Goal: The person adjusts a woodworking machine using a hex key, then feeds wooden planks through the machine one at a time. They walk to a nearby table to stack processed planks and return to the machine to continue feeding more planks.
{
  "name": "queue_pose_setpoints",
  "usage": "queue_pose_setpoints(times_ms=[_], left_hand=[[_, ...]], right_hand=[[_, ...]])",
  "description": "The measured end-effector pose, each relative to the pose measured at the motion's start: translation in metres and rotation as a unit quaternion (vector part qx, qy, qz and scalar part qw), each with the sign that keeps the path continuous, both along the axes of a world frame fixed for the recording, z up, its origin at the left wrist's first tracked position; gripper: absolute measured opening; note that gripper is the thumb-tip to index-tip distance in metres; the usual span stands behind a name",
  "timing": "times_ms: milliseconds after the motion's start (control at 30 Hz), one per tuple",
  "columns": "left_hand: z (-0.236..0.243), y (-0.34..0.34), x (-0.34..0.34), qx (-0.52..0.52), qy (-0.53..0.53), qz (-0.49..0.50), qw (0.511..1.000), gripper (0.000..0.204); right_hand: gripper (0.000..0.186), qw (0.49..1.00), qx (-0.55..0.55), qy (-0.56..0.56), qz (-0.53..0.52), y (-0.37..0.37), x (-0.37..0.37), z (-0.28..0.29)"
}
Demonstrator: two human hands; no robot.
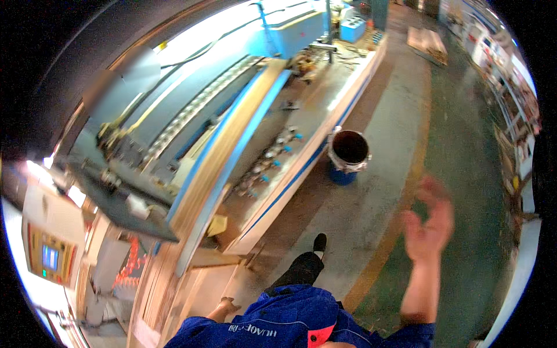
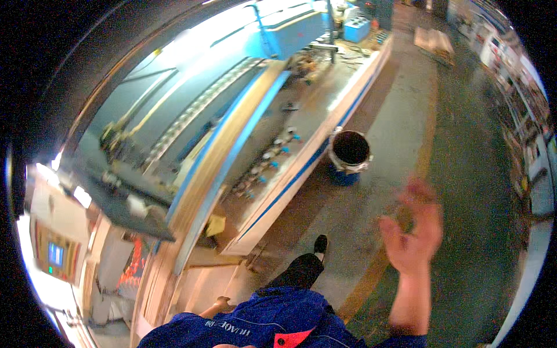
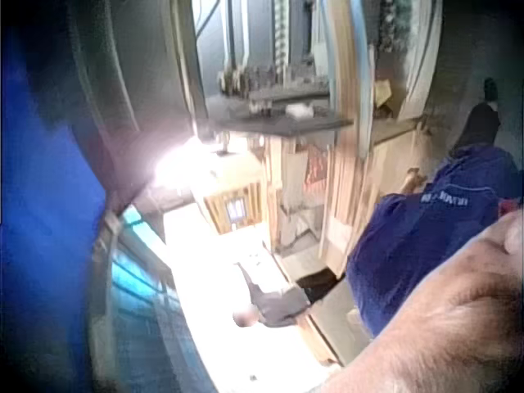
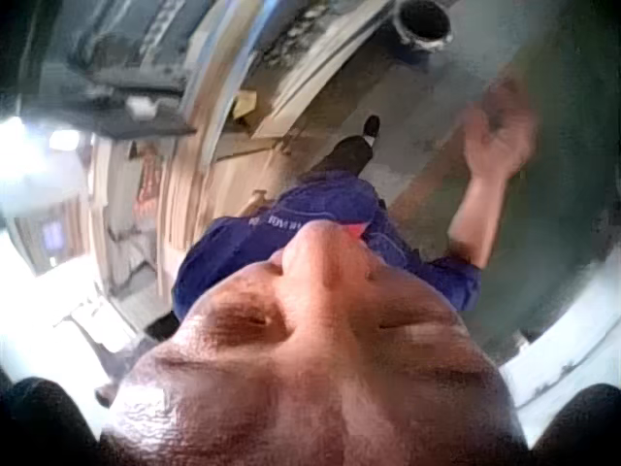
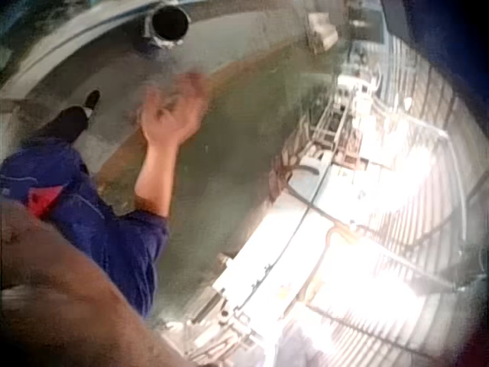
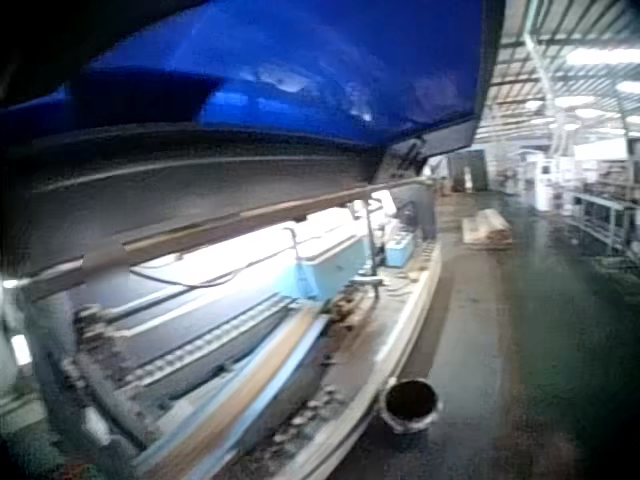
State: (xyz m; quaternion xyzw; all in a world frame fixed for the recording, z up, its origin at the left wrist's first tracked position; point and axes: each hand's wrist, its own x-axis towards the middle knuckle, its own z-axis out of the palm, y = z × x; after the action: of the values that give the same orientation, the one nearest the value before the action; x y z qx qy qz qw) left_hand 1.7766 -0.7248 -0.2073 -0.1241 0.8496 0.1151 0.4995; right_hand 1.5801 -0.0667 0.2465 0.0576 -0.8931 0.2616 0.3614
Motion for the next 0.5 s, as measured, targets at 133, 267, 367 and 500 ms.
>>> queue_pose_setpoints(times_ms=[133,267,367,500], left_hand=[[-0.021,0.079,-0.152,-0.031,0.128,-0.092,0.987,0.089],[-0.035,0.198,-0.367,0.051,0.138,-0.074,0.986,0.079],[-0.002,0.328,-0.542,0.079,0.28,-0.144,0.946,0.075],[0.047,0.547,-0.72,0.278,0.322,-0.121,0.897,0.085]], right_hand=[[0.053,0.976,0.001,0.205,0.072,0.045,-0.027,0.135],[0.058,0.96,-0.016,0.269,0.073,0.091,-0.071,0.177],[0.062,0.956,-0.04,0.288,0.027,0.154,-0.107,0.182],[0.067,0.962,-0.099,0.254,0.003,0.243,-0.164,0.174]])
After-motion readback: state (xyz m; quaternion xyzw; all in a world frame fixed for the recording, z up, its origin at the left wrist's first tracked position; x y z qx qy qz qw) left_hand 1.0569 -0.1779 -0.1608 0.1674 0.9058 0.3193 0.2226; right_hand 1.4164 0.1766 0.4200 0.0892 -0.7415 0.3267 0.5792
